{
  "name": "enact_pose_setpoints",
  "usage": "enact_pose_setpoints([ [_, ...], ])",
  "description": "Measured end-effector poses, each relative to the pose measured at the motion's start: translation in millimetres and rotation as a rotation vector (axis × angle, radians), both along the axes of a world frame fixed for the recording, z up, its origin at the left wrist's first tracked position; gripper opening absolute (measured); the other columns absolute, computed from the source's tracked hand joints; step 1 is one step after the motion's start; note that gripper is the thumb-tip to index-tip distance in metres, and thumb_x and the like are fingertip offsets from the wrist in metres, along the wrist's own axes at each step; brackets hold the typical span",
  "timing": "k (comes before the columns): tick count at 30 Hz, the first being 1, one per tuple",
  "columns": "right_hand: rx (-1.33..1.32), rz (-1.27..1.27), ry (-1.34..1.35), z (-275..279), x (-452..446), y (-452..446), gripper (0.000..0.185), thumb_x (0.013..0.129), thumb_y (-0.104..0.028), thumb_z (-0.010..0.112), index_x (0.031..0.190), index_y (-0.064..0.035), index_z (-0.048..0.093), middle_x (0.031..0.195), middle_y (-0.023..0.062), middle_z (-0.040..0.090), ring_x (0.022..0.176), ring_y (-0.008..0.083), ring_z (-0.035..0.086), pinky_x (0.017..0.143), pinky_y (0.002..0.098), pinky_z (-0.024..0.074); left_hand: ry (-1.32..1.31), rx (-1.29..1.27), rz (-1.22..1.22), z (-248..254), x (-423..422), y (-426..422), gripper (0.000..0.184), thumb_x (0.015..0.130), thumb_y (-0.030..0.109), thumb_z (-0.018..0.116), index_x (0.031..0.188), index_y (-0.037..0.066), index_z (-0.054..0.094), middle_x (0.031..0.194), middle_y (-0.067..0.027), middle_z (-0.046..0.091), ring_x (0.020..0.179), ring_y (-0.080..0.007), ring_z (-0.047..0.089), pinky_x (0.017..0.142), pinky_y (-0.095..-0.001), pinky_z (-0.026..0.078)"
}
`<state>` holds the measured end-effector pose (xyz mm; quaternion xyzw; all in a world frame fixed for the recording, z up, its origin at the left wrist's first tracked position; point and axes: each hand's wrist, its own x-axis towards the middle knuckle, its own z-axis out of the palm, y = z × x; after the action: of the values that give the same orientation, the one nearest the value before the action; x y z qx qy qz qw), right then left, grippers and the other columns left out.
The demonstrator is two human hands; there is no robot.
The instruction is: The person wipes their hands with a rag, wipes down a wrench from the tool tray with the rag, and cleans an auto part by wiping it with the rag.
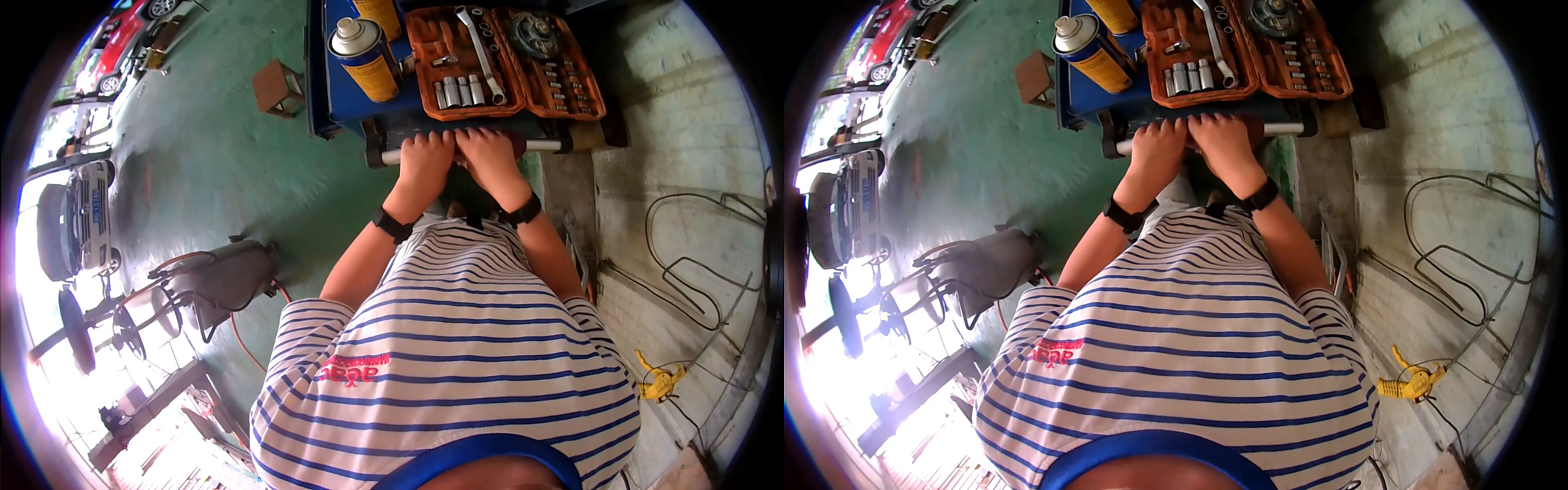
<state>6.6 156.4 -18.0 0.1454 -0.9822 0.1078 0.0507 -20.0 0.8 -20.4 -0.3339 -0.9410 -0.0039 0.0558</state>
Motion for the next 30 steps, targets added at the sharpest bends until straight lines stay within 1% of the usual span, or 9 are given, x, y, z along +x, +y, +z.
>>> enact_pose_setpoints([
  [1,0.0,0.0,0.003,0.5,-4.7,0.9,0.029,0.074,-0.017,0.071,0.102,-0.0085,0.064,0.097,0.0095,0.068,0.093,0.0281,0.066,0.079,0.0412,0.0528,-0.09,0.025,-0.012,-2.2,-5.1,-0.1,0.042,0.071,0.025,0.075,0.105,0.007,0.056,0.085,-0.0087,0.066,0.075,-0.0268,0.067,0.063,-0.0401,0.052],
  [3,0.018,0.025,-0.102,2.4,-14.7,2.8,0.012,0.076,-0.019,0.066,0.084,-0.0101,0.065,0.078,0.0094,0.069,0.074,0.0292,0.069,0.062,0.0406,0.0532,-0.102,0.099,-0.003,-3.0,-17.8,1.5,0.033,0.072,0.028,0.073,0.096,0.008,0.063,0.076,-0.0097,0.068,0.07,-0.0285,0.068,0.059,-0.0404,0.053],
  [4,-0.016,0.024,-0.021,-0.8,-17.8,2.4,0.012,0.074,-0.021,0.067,0.073,-0.0097,0.067,0.068,0.0114,0.067,0.064,0.0307,0.067,0.057,0.0413,0.0526,-0.273,0.039,0.003,10.0,-24.2,3.5,0.029,0.073,0.031,0.072,0.089,0.008,0.066,0.077,-0.0106,0.068,0.071,-0.0289,0.068,0.06,-0.0401,0.053],
  [5,-0.017,0.022,-0.019,-3.7,-19.2,3.6,0.012,0.074,-0.021,0.067,0.073,-0.0097,0.067,0.068,0.0114,0.067,0.064,0.0307,0.067,0.057,0.0413,0.0526,-0.445,-0.021,0.008,17.9,-28.1,4.4,0.028,0.074,0.035,0.07,0.083,0.008,0.069,0.077,-0.0115,0.069,0.072,-0.0293,0.069,0.061,-0.0399,0.054],
  [8,0.005,0.018,-0.079,2.3,-23.8,6.6,0.015,0.07,-0.023,0.068,0.064,-0.0088,0.067,0.066,0.0129,0.066,0.063,0.0308,0.067,0.056,0.041,0.0523,-0.489,-0.018,0.022,21.3,-33.7,6.1,0.031,0.074,0.04,0.067,0.076,0.009,0.072,0.078,-0.0134,0.07,0.074,-0.0317,0.069,0.064,-0.0412,0.055],
  [10,-0.05,0.038,-0.2,-3.1,-28.4,9.4,0.017,0.064,-0.024,0.068,0.057,-0.0091,0.066,0.062,0.0145,0.064,0.06,0.0312,0.066,0.055,0.0404,0.052,-0.521,-0.013,0.008,26.1,-37.4,7.2,0.032,0.075,0.04,0.066,0.079,0.009,0.072,0.079,-0.0143,0.07,0.075,-0.0326,0.069,0.066,-0.0419,0.055],
  [13,-0.073,0.047,-0.09,-8.4,-28.3,9.2,0.015,0.061,-0.023,0.067,0.055,-0.0098,0.066,0.059,0.0152,0.063,0.058,0.0314,0.065,0.054,0.04,0.0515,-0.564,-0.011,0.006,21.8,-40.5,8.1,0.032,0.074,0.039,0.065,0.081,0.009,0.073,0.08,-0.0158,0.07,0.076,-0.0341,0.069,0.069,-0.0429,0.055],
  [23,-0.006,0.004,0.032,-6.0,-17.5,5.2,0.016,0.068,-0.025,0.068,0.063,-0.0097,0.067,0.066,0.0117,0.067,0.061,0.0289,0.067,0.054,0.0397,0.0521,-0.498,-0.004,0.039,19.1,-34.9,5.8,0.028,0.069,0.035,0.067,0.072,0.008,0.072,0.075,-0.0145,0.07,0.071,-0.0323,0.068,0.063,-0.0415,0.055],
  [30,-0.011,0.048,0.13,-15.6,-11.2,6.2,0.025,0.069,-0.025,0.074,0.089,-0.0114,0.064,0.079,0.0044,0.067,0.073,0.0235,0.067,0.063,0.0371,0.0529,-0.414,-0.029,-0.002,9.8,-30.4,1.2,0.027,0.07,0.035,0.07,0.078,0.009,0.069,0.074,-0.0109,0.069,0.068,-0.0296,0.068,0.06,-0.0411,0.054],
])
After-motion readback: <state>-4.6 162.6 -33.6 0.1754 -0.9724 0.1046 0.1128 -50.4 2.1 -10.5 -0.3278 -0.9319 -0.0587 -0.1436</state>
